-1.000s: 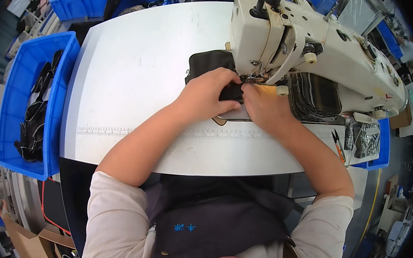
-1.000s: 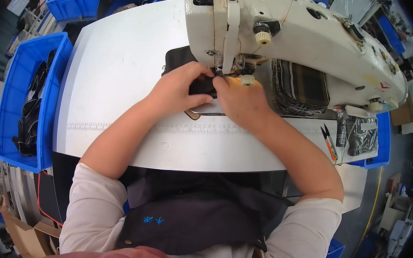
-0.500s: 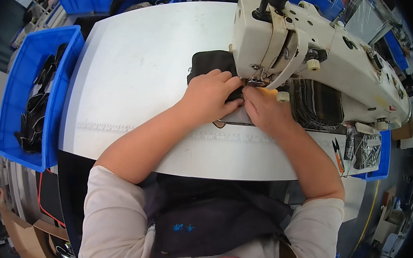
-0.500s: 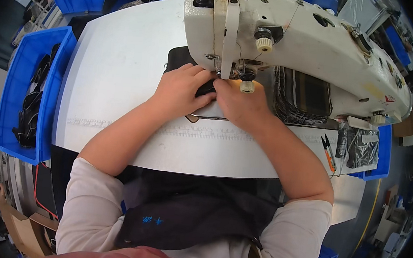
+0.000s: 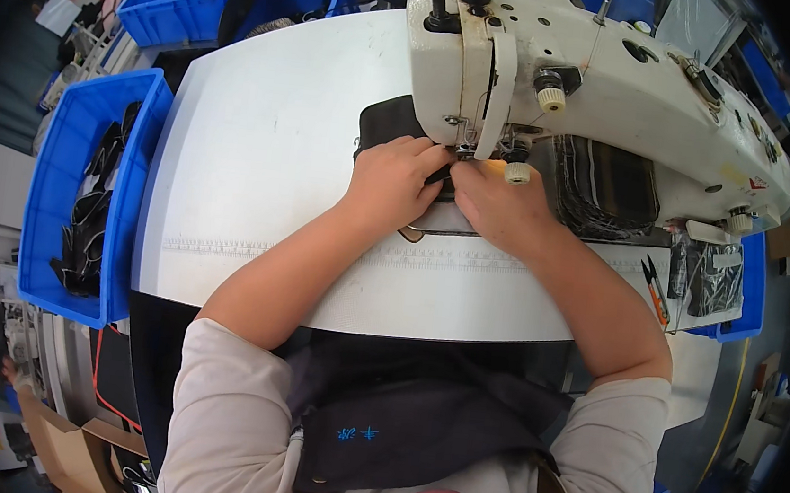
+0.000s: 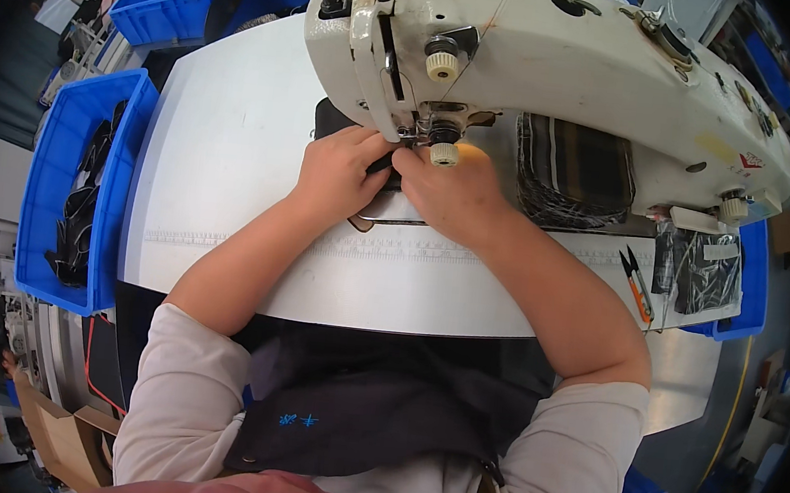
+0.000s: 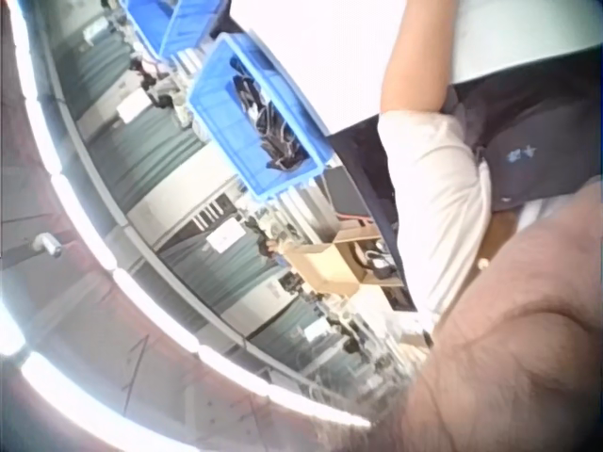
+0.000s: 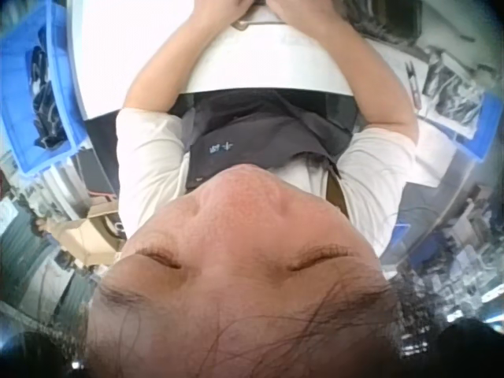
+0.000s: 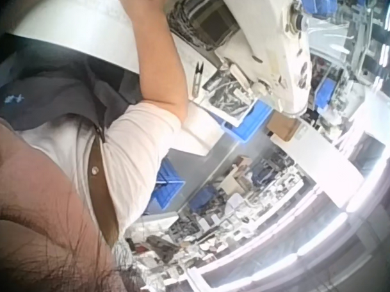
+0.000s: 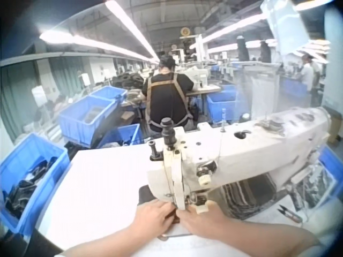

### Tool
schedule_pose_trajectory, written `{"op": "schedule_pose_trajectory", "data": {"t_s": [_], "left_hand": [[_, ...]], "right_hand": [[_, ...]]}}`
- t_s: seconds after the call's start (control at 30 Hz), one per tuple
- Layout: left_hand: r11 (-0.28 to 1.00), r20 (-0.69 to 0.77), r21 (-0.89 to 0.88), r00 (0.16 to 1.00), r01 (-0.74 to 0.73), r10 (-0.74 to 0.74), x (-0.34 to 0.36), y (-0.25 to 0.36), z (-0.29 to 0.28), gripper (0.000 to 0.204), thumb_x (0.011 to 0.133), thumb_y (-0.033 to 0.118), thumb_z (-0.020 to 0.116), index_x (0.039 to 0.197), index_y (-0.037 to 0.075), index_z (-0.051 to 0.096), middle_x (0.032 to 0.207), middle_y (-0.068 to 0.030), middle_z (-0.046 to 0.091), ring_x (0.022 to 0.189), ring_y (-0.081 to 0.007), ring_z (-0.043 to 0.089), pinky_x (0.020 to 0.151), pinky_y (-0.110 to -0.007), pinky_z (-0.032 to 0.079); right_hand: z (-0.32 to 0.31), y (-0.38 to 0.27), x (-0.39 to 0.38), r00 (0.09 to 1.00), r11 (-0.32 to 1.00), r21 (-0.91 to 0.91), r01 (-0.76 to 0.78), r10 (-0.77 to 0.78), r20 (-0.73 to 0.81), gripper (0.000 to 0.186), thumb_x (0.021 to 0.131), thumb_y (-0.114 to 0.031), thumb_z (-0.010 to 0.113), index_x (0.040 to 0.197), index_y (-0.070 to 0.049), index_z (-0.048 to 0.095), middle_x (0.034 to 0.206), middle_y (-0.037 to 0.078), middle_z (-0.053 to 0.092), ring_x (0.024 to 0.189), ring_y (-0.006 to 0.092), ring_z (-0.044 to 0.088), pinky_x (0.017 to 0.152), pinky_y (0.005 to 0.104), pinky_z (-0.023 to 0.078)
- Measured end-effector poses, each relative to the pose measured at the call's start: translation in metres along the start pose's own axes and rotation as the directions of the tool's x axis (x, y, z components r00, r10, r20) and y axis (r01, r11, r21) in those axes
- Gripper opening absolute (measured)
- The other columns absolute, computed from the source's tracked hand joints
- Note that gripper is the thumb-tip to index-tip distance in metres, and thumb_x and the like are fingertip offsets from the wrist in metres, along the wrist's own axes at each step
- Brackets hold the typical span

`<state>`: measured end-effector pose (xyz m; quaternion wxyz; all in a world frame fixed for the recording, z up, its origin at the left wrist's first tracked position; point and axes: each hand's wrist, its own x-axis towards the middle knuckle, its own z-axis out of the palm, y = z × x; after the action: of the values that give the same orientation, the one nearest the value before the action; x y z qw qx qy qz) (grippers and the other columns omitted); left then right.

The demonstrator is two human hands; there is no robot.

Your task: The person sews a zipper onto a small black pouch using an industrial sewing machine. They align the zipper with the pouch edge and guide the fabric under the needle, stitching along the zipper teeth. The person handles the pouch and zipper with both hands to maintain alignment during the sewing process.

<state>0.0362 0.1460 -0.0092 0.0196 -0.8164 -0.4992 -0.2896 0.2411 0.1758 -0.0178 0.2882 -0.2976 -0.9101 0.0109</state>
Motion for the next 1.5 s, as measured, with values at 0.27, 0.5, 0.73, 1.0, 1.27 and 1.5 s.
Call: {"op": "schedule_pose_trajectory", "data": {"t_s": [0.27,0.5,0.73,1.0,1.27,1.5], "left_hand": [[0.952,0.254,-0.260,0.962,0.163,-0.095,0.003,-0.001,-0.024,0.036,0.091,0.017,0.071,0.125,0.007,0.068,0.115,-0.0128,0.071,0.106,-0.0343,0.069,0.090,-0.041,0.056],[0.866,0.430,-0.457,0.903,0.204,0.015,0.013,-0.023,-0.034,0.030,0.104,0.019,0.063,0.132,0.009,0.068,0.116,-0.0130,0.069,0.108,-0.0317,0.067,0.093,-0.041,0.055],[0.894,0.486,-0.411,0.873,0.176,0.051,0.025,-0.034,-0.029,0.023,0.103,0.016,0.066,0.124,0.008,0.073,0.109,-0.0115,0.072,0.105,-0.0296,0.068,0.091,-0.038,0.055],[0.830,0.517,-0.507,0.853,0.233,0.076,0.025,-0.037,-0.030,0.020,0.101,0.009,0.070,0.119,0.008,0.077,0.109,-0.0089,0.078,0.098,-0.0241,0.072,0.088,-0.035,0.057],[0.940,0.370,-0.337,0.912,-0.046,0.177,0.022,-0.027,-0.029,0.022,0.092,0.006,0.076,0.112,0.012,0.080,0.096,-0.0068,0.074,0.087,-0.0306,0.070,0.075,-0.041,0.055],[0.972,0.335,-0.221,0.930,-0.081,0.154,0.015,-0.025,-0.024,0.016,0.092,0.015,0.074,0.107,0.014,0.080,0.104,0.0001,0.075,0.100,-0.0275,0.070,0.079,-0.038,0.059]], "right_hand": [[0.006,0.001,0.001,0.999,0.979,-0.198,0.052,-0.048,0.025,0.016,0.089,-0.016,0.072,0.102,-0.011,0.064,0.086,0.002,0.067,0.078,0.0254,0.070,0.063,0.0377,0.057],[0.010,0.003,-0.003,0.997,0.967,-0.245,0.065,-0.052,0.061,0.020,0.090,-0.013,0.071,0.109,-0.010,0.065,0.091,0.002,0.068,0.081,0.0234,0.071,0.062,0.0350,0.055],[-0.008,-0.004,-0.003,0.990,0.990,-0.135,0.039,-0.020,0.138,0.022,0.088,-0.011,0.070,0.109,-0.005,0.067,0.084,0.003,0.069,0.070,0.0231,0.069,0.059,0.0353,0.053],[-0.018,-0.033,-0.020,0.940,0.982,-0.152,0.114,-0.057,0.338,0.037,0.082,-0.009,0.071,0.117,0.003,0.069,0.071,0.004,0.066,0.062,0.0194,0.068,0.054,0.0373,0.050],[-0.021,-0.037,-0.016,0.915,0.987,-0.125,0.100,-0.042,0.401,0.046,0.083,-0.008,0.070,0.125,0.009,0.068,0.071,0.005,0.067,0.064,0.0194,0.069,0.055,0.0357,0.049],[-0.022,-0.034,-0.017,0.947,0.986,-0.107,0.127,-0.089,0.310,0.041,0.082,-0.010,0.070,0.120,0.006,0.072,0.072,0.006,0.068,0.064,0.0207,0.068,0.055,0.0361,0.049]]}}
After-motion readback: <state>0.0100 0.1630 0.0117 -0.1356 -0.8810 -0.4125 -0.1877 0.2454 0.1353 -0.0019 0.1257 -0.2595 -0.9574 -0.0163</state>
